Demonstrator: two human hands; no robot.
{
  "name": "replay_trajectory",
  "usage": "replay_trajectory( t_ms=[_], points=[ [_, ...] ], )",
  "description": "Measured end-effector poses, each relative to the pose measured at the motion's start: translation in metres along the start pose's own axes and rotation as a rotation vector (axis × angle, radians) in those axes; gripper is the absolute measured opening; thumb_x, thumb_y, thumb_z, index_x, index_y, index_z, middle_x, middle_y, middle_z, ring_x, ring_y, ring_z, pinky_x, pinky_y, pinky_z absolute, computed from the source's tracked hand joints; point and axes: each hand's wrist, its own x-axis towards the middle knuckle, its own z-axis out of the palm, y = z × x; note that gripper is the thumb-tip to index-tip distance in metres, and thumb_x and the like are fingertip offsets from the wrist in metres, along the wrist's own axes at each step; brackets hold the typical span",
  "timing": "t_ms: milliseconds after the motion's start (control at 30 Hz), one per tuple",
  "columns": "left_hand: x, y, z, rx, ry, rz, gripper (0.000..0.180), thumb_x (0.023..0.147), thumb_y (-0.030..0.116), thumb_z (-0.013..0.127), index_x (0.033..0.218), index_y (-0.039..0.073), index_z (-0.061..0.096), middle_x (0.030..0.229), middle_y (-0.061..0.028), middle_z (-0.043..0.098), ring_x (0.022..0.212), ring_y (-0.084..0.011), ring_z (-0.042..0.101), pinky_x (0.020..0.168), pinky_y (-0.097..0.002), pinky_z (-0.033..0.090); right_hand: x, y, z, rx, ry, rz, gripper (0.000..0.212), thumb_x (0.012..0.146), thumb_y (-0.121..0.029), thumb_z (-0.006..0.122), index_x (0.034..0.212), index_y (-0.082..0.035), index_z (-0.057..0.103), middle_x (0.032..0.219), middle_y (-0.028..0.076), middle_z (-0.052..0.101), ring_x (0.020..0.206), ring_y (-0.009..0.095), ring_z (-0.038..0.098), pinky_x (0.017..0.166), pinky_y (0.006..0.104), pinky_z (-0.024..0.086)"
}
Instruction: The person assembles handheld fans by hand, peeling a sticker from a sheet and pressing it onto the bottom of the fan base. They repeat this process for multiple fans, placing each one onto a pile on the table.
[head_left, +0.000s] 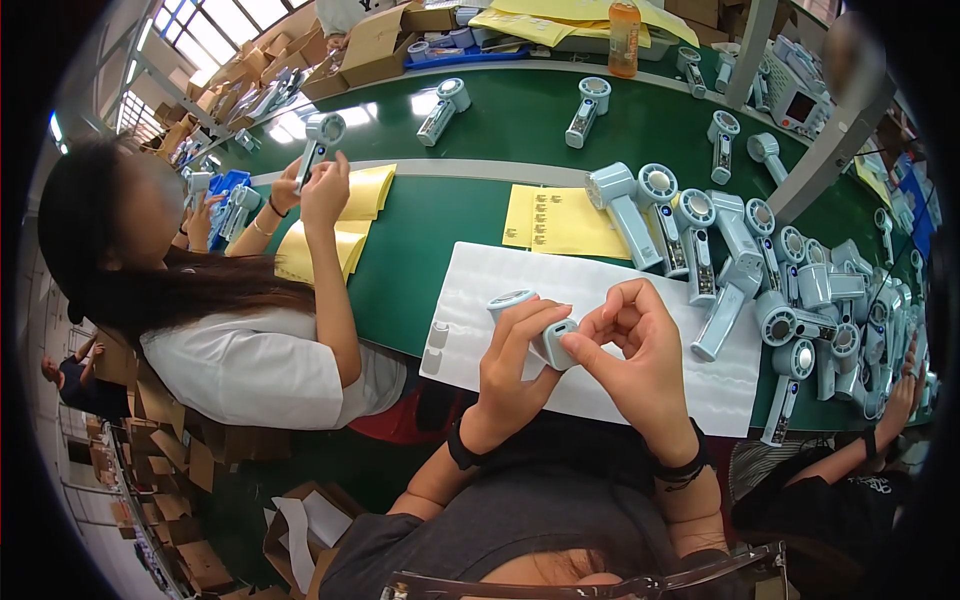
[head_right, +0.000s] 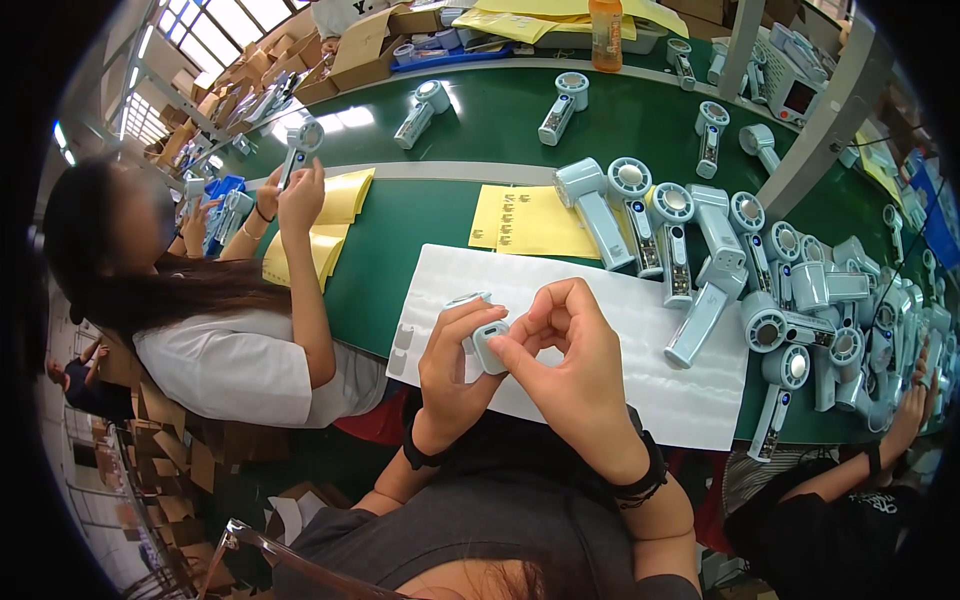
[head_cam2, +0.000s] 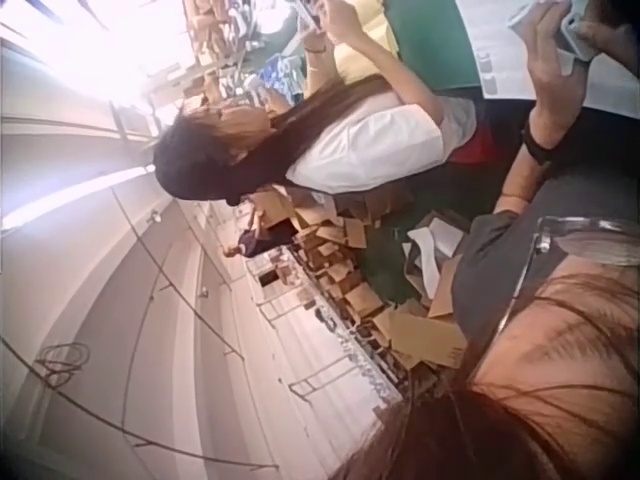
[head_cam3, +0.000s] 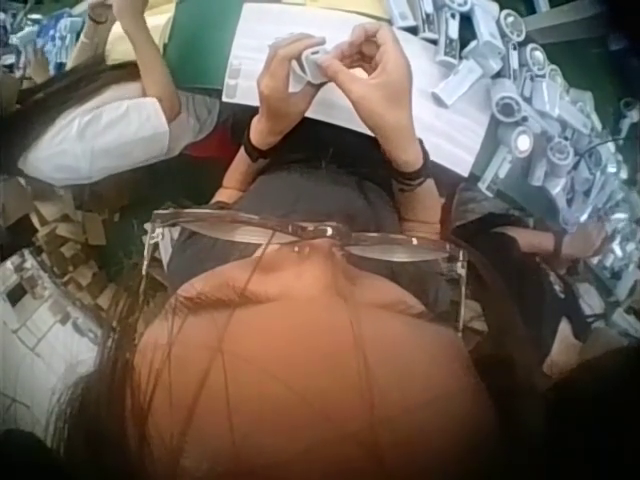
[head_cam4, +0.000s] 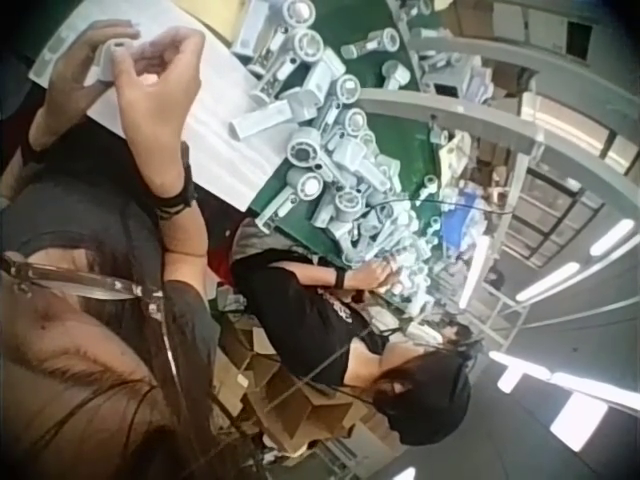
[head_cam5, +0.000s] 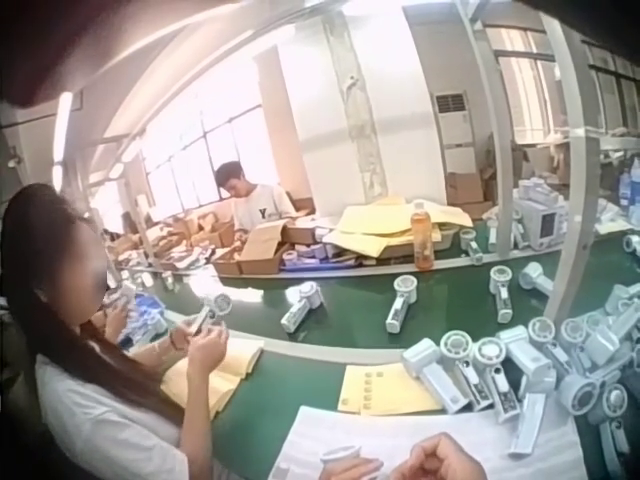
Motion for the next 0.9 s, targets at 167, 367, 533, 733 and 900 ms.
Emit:
replay_trajectory(
  t_ms=[167,367,533,733,900],
  points=[
    [0.005,-0.004,0.002,-0.019,-0.043,0.081,0.052,0.068,-0.010,0.076,0.116,0.000,0.060,0.112,-0.0149,0.064,0.109,-0.0307,0.061,0.101,-0.0432,0.046,-0.007,-0.007,-0.004,-0.196,0.050,-0.025,0.036,0.080,0.000,0.075,0.093,-0.007,0.043,0.079,0.003,0.059,0.071,0.007,0.055,0.064,0.0211,0.045],
    [0.073,-0.008,0.002,-0.007,-0.266,0.389,0.051,0.069,-0.012,0.068,0.117,0.006,0.061,0.115,-0.0112,0.064,0.112,-0.0281,0.060,0.110,-0.0519,0.036,0.002,0.011,-0.048,-0.481,0.165,-0.016,0.028,0.086,-0.018,0.073,0.094,-0.005,0.049,0.074,0.002,0.057,0.065,0.008,0.052,0.059,0.0240,0.043],
    [0.165,-0.065,0.034,0.314,-0.556,0.534,0.047,0.075,-0.011,0.058,0.118,0.007,0.059,0.120,-0.0094,0.062,0.124,-0.0286,0.054,0.115,-0.0503,0.029,-0.005,0.033,-0.064,-0.494,0.193,0.073,0.029,0.089,-0.026,0.070,0.096,-0.003,0.054,0.070,0.003,0.056,0.062,0.009,0.052,0.057,0.0264,0.043],
    [0.227,-0.212,0.069,0.647,-0.669,0.473,0.030,0.082,-0.001,0.056,0.111,0.004,0.059,0.117,-0.0123,0.060,0.128,-0.0342,0.049,0.114,-0.0455,0.031,-0.022,0.049,-0.071,-0.654,0.069,0.066,0.029,0.087,-0.023,0.072,0.099,-0.002,0.056,0.068,0.004,0.058,0.060,0.012,0.054,0.056,0.0275,0.044],
    [0.265,-0.204,0.130,0.309,-0.850,-0.500,0.039,0.080,0.030,0.071,0.106,0.003,0.062,0.103,-0.0179,0.066,0.110,-0.0392,0.060,0.107,-0.0497,0.037,-0.015,0.022,-0.106,-0.597,0.154,0.014,0.026,0.086,-0.020,0.072,0.099,-0.002,0.058,0.071,0.008,0.060,0.061,0.017,0.057,0.058,0.0291,0.046]
  ],
)
